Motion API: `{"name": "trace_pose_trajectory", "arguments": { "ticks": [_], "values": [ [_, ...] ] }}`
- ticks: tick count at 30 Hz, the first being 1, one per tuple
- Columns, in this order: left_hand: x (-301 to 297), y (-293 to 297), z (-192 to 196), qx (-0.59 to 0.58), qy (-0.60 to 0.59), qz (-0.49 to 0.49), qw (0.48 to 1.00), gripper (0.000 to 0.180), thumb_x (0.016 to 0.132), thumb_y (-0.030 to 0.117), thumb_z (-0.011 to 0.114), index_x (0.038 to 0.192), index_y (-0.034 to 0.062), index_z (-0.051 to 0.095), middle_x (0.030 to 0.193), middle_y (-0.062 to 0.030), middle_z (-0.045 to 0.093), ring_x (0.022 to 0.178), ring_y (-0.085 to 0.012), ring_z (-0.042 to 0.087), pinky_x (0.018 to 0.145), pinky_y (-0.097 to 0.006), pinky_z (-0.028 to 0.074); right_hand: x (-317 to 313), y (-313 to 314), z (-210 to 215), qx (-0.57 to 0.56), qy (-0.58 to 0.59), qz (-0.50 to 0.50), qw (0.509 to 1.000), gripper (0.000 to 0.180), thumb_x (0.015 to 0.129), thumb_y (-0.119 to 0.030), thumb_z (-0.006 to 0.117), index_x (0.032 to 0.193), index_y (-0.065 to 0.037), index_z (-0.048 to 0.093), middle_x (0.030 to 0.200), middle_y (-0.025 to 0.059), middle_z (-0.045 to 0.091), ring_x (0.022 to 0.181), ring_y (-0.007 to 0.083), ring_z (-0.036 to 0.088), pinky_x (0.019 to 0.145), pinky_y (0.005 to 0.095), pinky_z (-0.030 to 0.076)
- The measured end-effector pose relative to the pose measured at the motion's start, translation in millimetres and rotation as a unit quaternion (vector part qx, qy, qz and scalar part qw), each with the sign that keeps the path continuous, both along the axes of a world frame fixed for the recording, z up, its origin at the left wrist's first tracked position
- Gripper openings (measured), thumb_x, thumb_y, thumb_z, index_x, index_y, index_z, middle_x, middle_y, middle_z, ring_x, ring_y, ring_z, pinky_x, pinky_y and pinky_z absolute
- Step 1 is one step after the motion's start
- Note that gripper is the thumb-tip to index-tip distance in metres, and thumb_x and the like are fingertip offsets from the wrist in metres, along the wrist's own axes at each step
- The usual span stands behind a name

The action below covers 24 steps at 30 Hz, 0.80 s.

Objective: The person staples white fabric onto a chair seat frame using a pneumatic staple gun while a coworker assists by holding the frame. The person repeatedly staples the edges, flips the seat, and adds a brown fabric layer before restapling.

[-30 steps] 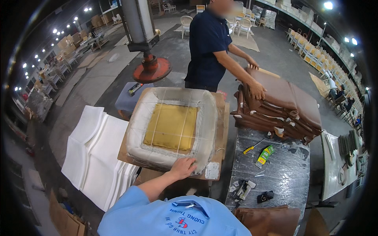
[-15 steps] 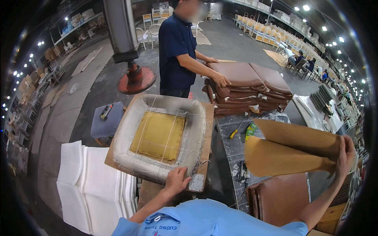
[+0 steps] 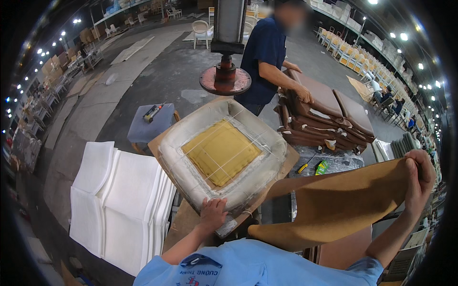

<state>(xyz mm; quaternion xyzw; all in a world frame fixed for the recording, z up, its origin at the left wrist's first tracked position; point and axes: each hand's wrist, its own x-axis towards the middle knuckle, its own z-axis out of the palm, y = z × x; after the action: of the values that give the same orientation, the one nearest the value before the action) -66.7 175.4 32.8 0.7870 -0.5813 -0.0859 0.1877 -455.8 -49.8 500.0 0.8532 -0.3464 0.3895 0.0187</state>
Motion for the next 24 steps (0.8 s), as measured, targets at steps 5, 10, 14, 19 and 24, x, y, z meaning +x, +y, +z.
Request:
{"name": "trace_pose_trajectory", "arguments": {
  "ticks": [5,10,14,19,24],
  "values": [
    [29.0,19.7,0.2,-0.007,-0.002,-0.004,1.0,0.065,0.091,0.024,0.082,0.151,0.0158,0.059,0.142,-0.0068,0.062,0.14,-0.0297,0.056,0.13,-0.064,0.029,37.1,27.3,14.3,-0.088,0.053,0.03,0.994,0.03,0.097,-0.029,0.077,0.094,0.001,0.071,0.088,0.0082,0.064,0.082,0.0197,0.057,0.08,0.0326,0.043],
    [40.2,27.8,-1.7,-0.02,-0.001,-0.018,1.0,0.068,0.09,0.02,0.08,0.154,0.0141,0.057,0.147,-0.01,0.061,0.145,-0.0348,0.052,0.13,-0.064,0.029,70.8,43.3,14.2,-0.103,0.092,0.095,0.986,0.038,0.091,-0.036,0.081,0.09,0.001,0.072,0.079,0.0076,0.064,0.071,0.0219,0.054,0.069,0.0366,0.038],
    [34.1,29.3,-7.5,-0.052,0.013,-0.033,0.998,0.07,0.089,0.018,0.08,0.155,0.0129,0.057,0.149,-0.0119,0.06,0.146,-0.0389,0.051,0.13,-0.065,0.029,84.8,57.3,1.6,-0.071,0.055,0.114,0.989,0.038,0.087,-0.036,0.083,0.088,0.001,0.074,0.074,0.007,0.064,0.068,0.0218,0.052,0.065,0.0369,0.036],
    [27.0,28.4,-11.9,-0.052,0.001,-0.047,0.998,0.068,0.091,0.018,0.079,0.155,0.0132,0.055,0.15,-0.0113,0.059,0.149,-0.0363,0.049,0.131,-0.06,0.03,96.4,68.4,-4.4,-0.057,0.053,0.132,0.988,0.038,0.085,-0.036,0.084,0.086,0.001,0.074,0.073,0.0073,0.063,0.064,0.0208,0.051,0.061,0.036,0.034],
    [36.5,33.4,-15.8,-0.048,-0.003,-0.05,0.998,0.069,0.09,0.018,0.081,0.154,0.0133,0.056,0.15,-0.0117,0.059,0.152,-0.0386,0.046,0.13,-0.061,0.032,104.2,57.8,-2.0,-0.015,0.069,0.193,0.979,0.034,0.086,-0.031,0.084,0.088,0.002,0.074,0.077,0.0099,0.068,0.065,0.0221,0.06,0.061,0.0342,0.041]
  ]
}}
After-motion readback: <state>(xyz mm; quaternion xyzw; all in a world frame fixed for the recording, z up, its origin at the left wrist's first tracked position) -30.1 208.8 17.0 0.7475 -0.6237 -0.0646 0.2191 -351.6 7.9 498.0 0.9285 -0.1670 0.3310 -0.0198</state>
